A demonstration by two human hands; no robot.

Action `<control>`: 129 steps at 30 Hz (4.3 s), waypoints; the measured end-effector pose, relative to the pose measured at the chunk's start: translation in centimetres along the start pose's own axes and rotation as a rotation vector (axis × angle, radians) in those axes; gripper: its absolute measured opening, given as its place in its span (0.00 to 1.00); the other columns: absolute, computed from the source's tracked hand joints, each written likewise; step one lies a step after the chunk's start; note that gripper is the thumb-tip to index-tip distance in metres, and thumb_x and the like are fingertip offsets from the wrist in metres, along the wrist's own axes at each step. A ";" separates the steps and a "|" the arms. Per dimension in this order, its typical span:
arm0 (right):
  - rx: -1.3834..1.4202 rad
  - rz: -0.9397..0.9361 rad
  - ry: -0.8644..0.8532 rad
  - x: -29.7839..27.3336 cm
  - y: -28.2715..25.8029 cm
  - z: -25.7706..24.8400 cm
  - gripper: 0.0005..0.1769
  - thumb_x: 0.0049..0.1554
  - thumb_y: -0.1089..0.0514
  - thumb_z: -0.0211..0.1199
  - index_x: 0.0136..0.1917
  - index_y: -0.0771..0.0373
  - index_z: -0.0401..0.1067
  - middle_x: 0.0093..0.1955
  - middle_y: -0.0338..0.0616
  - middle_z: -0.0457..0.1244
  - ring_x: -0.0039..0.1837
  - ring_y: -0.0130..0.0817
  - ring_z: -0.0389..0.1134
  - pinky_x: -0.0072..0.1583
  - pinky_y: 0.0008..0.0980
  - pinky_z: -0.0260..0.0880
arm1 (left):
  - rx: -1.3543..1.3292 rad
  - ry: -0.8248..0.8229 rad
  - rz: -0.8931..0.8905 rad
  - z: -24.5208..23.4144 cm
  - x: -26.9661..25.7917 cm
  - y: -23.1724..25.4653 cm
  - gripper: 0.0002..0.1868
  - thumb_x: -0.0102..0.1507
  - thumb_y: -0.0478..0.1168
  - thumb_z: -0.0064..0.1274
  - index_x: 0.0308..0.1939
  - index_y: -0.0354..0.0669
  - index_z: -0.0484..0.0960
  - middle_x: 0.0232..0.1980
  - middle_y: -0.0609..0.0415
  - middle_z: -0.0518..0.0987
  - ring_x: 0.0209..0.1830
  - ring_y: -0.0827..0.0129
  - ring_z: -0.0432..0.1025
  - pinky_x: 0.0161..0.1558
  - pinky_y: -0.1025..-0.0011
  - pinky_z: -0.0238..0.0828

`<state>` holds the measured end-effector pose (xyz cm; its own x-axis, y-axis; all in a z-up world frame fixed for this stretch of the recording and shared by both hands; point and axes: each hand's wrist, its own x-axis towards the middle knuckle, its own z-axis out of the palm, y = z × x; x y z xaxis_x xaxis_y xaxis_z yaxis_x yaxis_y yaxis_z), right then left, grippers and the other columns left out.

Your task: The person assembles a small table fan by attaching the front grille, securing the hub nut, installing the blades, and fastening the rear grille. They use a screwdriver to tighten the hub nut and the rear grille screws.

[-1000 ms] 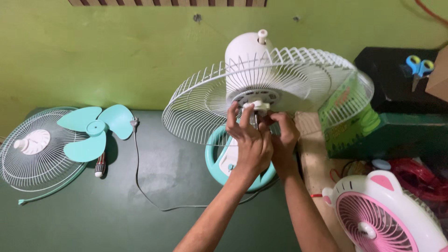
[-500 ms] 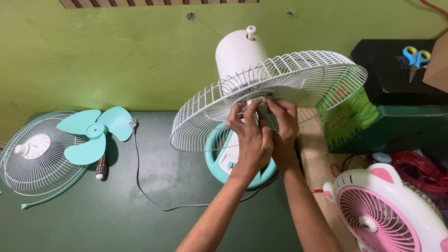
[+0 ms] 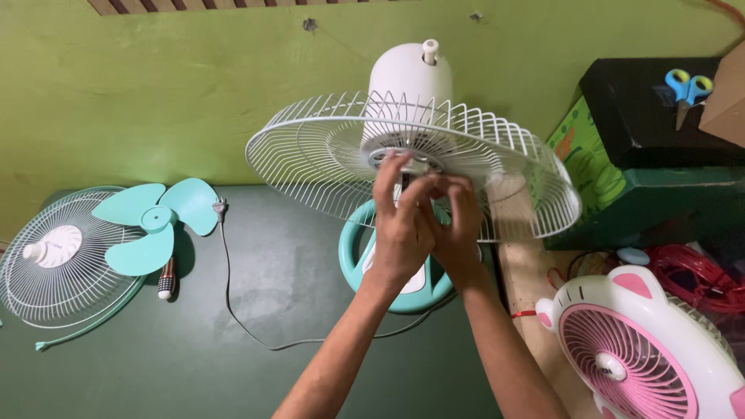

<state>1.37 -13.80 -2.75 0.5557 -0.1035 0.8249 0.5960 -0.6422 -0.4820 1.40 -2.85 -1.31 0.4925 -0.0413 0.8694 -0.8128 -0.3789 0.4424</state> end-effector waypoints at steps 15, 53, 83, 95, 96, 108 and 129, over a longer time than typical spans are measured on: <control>0.087 0.060 -0.019 -0.6 -1.3 -0.7 0.19 0.60 0.69 0.59 0.65 0.69 0.70 0.49 0.50 0.66 0.48 0.38 0.69 0.50 0.38 0.70 | 0.058 -0.032 -0.317 -0.7 -1.4 -0.6 0.30 0.69 0.36 0.48 0.73 0.35 0.57 0.72 0.35 0.56 0.76 0.42 0.50 0.77 0.49 0.47; 0.074 0.174 0.167 0.6 7.0 -10.4 0.17 0.68 0.49 0.68 0.62 0.62 0.72 0.64 0.47 0.65 0.68 0.38 0.68 0.71 0.38 0.72 | -0.009 -0.111 -0.293 -2.4 0.6 0.6 0.30 0.64 0.29 0.49 0.71 0.41 0.67 0.69 0.36 0.61 0.69 0.43 0.62 0.64 0.53 0.66; 0.495 0.321 0.161 3.5 6.5 -8.7 0.08 0.71 0.61 0.59 0.58 0.70 0.72 0.51 0.53 0.70 0.54 0.42 0.76 0.58 0.43 0.80 | 0.012 -0.108 -0.294 -2.8 1.4 0.5 0.35 0.60 0.29 0.55 0.72 0.38 0.63 0.71 0.36 0.56 0.73 0.39 0.58 0.68 0.52 0.64; 0.421 0.277 0.142 4.1 6.2 -9.4 0.09 0.72 0.62 0.59 0.59 0.72 0.72 0.52 0.52 0.69 0.55 0.42 0.75 0.59 0.43 0.81 | 0.129 -0.261 0.040 -3.8 2.9 0.3 0.30 0.61 0.24 0.49 0.67 0.43 0.70 0.71 0.41 0.66 0.72 0.41 0.64 0.73 0.50 0.62; 0.405 0.283 0.140 4.1 6.1 -9.4 0.09 0.72 0.62 0.59 0.59 0.73 0.72 0.51 0.52 0.69 0.55 0.42 0.76 0.59 0.42 0.82 | 0.098 -0.217 0.012 -4.0 2.9 0.3 0.29 0.62 0.25 0.50 0.68 0.42 0.69 0.71 0.39 0.65 0.71 0.41 0.64 0.71 0.51 0.63; 0.471 0.261 0.129 4.3 6.4 -9.5 0.10 0.72 0.61 0.61 0.61 0.73 0.71 0.54 0.51 0.68 0.56 0.41 0.74 0.61 0.43 0.82 | 0.149 -0.252 0.047 -3.7 2.2 -0.1 0.32 0.60 0.23 0.52 0.68 0.46 0.71 0.68 0.47 0.69 0.70 0.50 0.69 0.71 0.58 0.69; 0.421 0.350 0.129 4.7 4.5 -10.1 0.10 0.70 0.60 0.62 0.58 0.72 0.72 0.52 0.48 0.70 0.54 0.37 0.75 0.57 0.36 0.79 | 0.010 -0.172 -0.394 -4.2 3.0 0.5 0.30 0.61 0.36 0.61 0.66 0.39 0.69 0.65 0.38 0.65 0.62 0.46 0.70 0.56 0.55 0.74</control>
<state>0.83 -24.84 1.90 0.7022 -0.3655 0.6109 0.5832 -0.1970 -0.7881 1.15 0.71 2.40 0.8099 -0.0448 0.5848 -0.5498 -0.4054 0.7303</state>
